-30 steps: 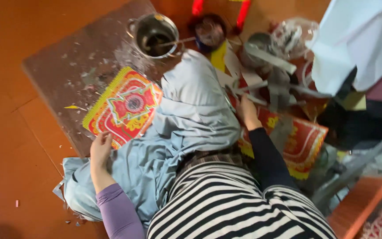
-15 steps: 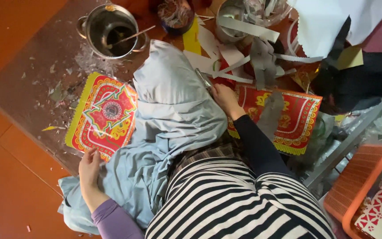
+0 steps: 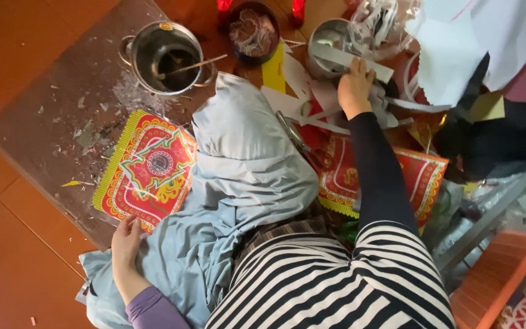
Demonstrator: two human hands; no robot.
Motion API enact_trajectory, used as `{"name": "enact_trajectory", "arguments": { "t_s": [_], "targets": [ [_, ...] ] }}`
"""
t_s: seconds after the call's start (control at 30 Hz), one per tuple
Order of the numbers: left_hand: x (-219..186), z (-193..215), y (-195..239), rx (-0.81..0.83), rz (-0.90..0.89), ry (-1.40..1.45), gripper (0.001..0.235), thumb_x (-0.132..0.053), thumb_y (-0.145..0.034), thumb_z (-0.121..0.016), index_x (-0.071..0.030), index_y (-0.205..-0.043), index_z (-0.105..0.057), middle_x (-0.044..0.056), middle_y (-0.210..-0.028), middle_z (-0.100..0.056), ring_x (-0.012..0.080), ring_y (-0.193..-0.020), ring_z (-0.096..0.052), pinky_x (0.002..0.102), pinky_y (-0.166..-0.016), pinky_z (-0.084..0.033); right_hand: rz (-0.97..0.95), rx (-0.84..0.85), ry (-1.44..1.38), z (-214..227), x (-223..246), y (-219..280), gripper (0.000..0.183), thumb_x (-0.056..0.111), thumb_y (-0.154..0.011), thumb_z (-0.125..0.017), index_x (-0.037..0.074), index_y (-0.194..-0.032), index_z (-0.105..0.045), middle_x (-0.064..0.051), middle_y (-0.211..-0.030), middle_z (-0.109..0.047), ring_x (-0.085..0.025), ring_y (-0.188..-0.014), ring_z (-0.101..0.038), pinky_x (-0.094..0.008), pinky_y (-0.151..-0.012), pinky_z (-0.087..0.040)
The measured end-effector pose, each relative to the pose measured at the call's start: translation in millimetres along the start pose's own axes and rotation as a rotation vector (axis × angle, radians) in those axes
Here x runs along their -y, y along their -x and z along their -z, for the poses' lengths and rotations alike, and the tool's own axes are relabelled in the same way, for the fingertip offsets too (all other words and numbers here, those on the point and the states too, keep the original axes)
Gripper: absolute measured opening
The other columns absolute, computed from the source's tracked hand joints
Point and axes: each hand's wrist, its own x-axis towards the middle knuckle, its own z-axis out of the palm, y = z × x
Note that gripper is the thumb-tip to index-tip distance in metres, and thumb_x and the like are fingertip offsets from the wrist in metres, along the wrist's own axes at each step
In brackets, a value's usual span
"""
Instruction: Assembling and decorating large traditional paper votive horse offerings.
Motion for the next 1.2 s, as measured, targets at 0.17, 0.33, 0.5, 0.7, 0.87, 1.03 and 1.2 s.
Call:
{"name": "enact_trajectory", "arguments": {
  "t_s": [0.17,0.33,0.5,0.7,0.87,1.03,1.2],
  "targets": [
    [1.3,1.1,-2.3,0.014,0.006,-0.068,0.039,-0.027,-0.102,-0.062,-0.004,-0.134,-0.066,0.011,-0.106,-0.073,0.0154,-0.094,-0.066,0.031,-0.082,-0.051,0.006,-0.084,0.033,-2.7,-8.2,0.6,0.027,0.005,-0.088,-0.071,-0.010,-0.110,-0.072,-0.023,-0.144,-0.047,-0.042,-0.136,-0.040,-0.073,-0.107,-0.024],
    [-0.7,-0.5,-5.9,0.055,0.012,-0.067,0.041,-0.029,-0.102,-0.063,-0.005,-0.136,-0.065,0.013,-0.105,-0.073,0.0169,-0.093,-0.065,0.032,-0.081,-0.051,0.061,-0.236,0.025,49.2,-2.0,14.0,0.024,0.002,-0.094,-0.072,-0.008,-0.115,-0.069,-0.020,-0.138,-0.055,-0.037,-0.135,-0.047,-0.060,-0.119,-0.026],
    [-5.0,12.8,-9.4,0.126,-0.042,-0.150,0.044,-0.029,-0.105,-0.063,-0.005,-0.141,-0.064,0.016,-0.103,-0.070,0.0179,-0.090,-0.062,0.032,-0.078,-0.050,-0.106,-0.213,-0.157,122.3,28.1,19.5,0.025,-0.003,-0.087,-0.070,-0.002,-0.112,-0.070,-0.020,-0.118,-0.065,-0.039,-0.111,-0.060,-0.052,-0.098,-0.048],
    [-29.5,47.0,-20.9,0.162,-0.062,0.035,0.048,-0.030,-0.107,-0.059,-0.007,-0.149,-0.056,0.008,-0.111,-0.068,0.0125,-0.087,-0.059,0.030,-0.070,-0.045,-0.080,-0.399,-0.275,138.4,27.1,36.8,0.051,-0.007,-0.080,-0.063,-0.008,-0.131,-0.060,-0.023,-0.114,-0.063,-0.041,-0.102,-0.064,-0.048,-0.083,-0.056],
    [27.9,93.8,-133.8,0.185,-0.392,0.073,0.044,-0.026,-0.114,-0.062,0.001,-0.148,-0.053,0.009,-0.105,-0.065,0.0089,-0.092,-0.058,0.025,-0.080,-0.047,-0.183,-0.387,-0.201,179.3,-2.0,72.9,0.027,0.002,-0.089,-0.064,-0.005,-0.115,-0.060,-0.024,-0.112,-0.062,-0.042,-0.100,-0.063,-0.050,-0.077,-0.055],
    [9.1,129.4,-199.7,0.186,-0.533,-0.015,0.038,-0.025,-0.117,-0.061,0.004,-0.140,-0.055,0.012,-0.106,-0.068,0.0132,-0.094,-0.062,0.029,-0.083,-0.049,-0.343,-0.458,-0.104,205.0,-139.2,167.3,0.016,0.002,-0.096,-0.058,0.002,-0.111,-0.061,-0.021,-0.105,-0.064,-0.043,-0.098,-0.062,-0.054,-0.080,-0.052],
    [55.5,104.2,-174.8,0.082,-0.614,-0.090,0.032,-0.021,-0.118,-0.062,0.006,-0.135,-0.059,0.015,-0.115,-0.069,0.0167,-0.104,-0.064,0.033,-0.094,-0.050,-0.880,-0.358,0.580,259.1,-280.3,342.0,0.017,0.013,-0.084,-0.071,0.004,-0.097,-0.075,-0.023,-0.118,-0.060,-0.043,-0.104,-0.057,-0.053,-0.077,-0.049]
  ]
}}
